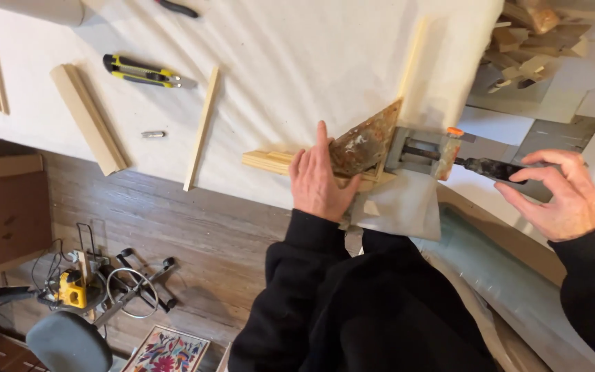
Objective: The person assembles a wooden picture frame at a workbench. They apply wood glue to mitered stick ends, fit the sticks together in a corner clamp vise, tighten the clamp, tap joints with a hammer, and trim excess with a utility knife before removing the finished frame.
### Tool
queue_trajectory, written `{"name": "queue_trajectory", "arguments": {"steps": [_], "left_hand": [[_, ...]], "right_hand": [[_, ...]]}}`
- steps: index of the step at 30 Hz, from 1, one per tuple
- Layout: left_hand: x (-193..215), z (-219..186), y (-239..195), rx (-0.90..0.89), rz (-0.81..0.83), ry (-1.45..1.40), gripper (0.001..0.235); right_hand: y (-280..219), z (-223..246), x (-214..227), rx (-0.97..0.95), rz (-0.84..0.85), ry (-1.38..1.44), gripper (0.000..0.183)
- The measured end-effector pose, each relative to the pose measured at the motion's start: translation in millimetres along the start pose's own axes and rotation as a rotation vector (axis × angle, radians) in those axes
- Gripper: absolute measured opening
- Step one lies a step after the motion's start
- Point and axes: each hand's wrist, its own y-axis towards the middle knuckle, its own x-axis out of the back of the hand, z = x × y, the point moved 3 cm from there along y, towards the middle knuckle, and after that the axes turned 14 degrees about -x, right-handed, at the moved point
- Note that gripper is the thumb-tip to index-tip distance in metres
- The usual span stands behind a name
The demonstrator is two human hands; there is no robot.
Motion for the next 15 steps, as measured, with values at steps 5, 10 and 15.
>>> {"name": "queue_trajectory", "arguments": {"steps": [5, 10, 15], "left_hand": [[10, 13, -4, -0.063, 0.008, -0.082, 0.123], [14, 58, 18, -0.056, -0.065, -0.159, 0.125], [6, 92, 50, -0.030, -0.066, -0.101, 0.121]], "right_hand": [[8, 1, -4, 0.026, 0.048, 0.032, 0.022], [44, 36, -8, 0.035, 0.053, 0.078, 0.023], [120, 95, -54, -0.164, 0.382, 0.221, 0.033]]}}
